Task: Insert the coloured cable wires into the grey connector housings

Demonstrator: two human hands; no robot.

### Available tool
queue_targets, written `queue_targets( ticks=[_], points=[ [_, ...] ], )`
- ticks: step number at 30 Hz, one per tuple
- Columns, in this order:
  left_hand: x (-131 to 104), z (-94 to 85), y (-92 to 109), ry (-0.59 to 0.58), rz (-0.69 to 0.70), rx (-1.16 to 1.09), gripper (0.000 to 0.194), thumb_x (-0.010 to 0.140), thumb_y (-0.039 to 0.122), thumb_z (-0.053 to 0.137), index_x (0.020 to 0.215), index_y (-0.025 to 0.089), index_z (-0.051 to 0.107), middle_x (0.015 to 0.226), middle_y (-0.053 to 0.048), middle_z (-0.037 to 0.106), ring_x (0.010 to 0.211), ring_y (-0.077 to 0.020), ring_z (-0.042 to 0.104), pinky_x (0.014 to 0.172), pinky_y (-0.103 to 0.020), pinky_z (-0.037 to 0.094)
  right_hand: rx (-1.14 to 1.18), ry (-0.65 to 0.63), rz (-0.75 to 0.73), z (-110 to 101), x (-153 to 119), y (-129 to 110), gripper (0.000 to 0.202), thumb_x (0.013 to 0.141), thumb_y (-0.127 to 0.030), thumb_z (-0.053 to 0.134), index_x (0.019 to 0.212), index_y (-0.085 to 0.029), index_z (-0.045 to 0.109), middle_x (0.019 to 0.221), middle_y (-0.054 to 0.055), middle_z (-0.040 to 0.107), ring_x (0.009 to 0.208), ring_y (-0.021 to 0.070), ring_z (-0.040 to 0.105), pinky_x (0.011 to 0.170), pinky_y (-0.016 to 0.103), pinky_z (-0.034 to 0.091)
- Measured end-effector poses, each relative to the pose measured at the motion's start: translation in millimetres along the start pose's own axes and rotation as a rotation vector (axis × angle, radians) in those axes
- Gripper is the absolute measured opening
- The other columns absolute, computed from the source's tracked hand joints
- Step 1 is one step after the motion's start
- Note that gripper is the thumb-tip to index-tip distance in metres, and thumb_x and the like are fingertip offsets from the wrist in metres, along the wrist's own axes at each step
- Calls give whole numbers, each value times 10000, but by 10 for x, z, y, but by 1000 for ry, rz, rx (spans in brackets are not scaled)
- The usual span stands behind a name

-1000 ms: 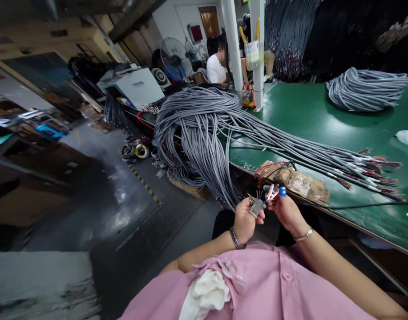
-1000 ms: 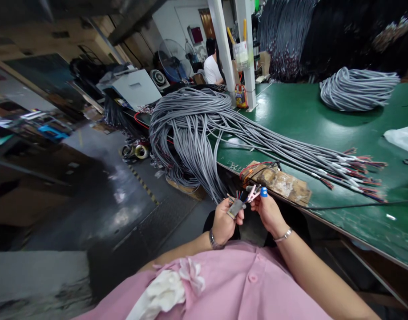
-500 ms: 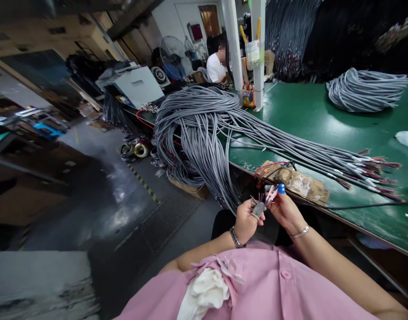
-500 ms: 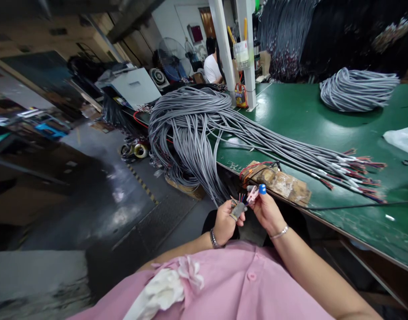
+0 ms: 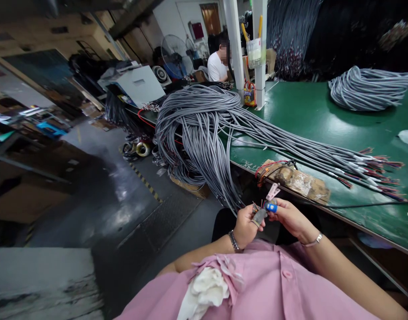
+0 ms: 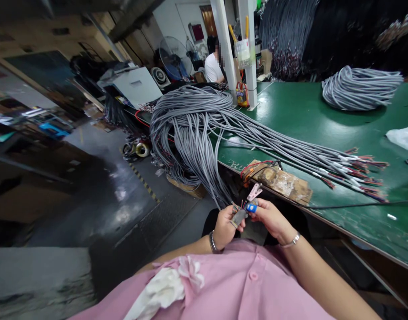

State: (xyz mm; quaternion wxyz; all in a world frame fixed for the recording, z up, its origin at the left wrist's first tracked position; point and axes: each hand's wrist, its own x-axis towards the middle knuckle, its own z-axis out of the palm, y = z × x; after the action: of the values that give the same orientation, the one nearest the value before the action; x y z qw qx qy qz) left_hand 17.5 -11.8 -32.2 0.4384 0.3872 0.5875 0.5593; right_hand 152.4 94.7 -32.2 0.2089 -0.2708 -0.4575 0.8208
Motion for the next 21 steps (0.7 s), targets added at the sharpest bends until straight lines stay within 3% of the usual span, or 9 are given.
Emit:
queue_targets(
  ticks=[5,9,13,21],
  points=[
    [-16,1,-17,-188,-79,39,353,778,479,630,731,132,588,572,-16,600,425,-84,533,416,-183,418,-210,-15,-139,68,-45,-22,213,746,-356,730,729,-160,649,668,1,615,611,120,514,632,270,407],
    [-4,-20,30,-113,-93,-2,356,790,484,614,759,130,589,568,-9,599,416,-86,535,412,-186,423,-186,-15,-139,34,-76,-2,253,791,-420,672,830,-170,670,724,13,628,653,130,534,653,280,418],
    [4,-32,69,-21,-92,-67,369,788,493,615,741,131,563,561,-7,599,411,-84,534,408,-180,418,-108,-29,-75,0,-73,56,274,715,-389,753,871,-179,672,770,15,629,666,126,534,644,275,423],
    [-53,0,-10,-134,-98,-16,377,775,500,629,726,127,597,577,-19,608,432,-87,546,423,-186,435,-126,65,-117,88,-21,92,207,745,-352,730,758,-168,636,664,-1,586,585,112,483,585,261,388]
  ],
)
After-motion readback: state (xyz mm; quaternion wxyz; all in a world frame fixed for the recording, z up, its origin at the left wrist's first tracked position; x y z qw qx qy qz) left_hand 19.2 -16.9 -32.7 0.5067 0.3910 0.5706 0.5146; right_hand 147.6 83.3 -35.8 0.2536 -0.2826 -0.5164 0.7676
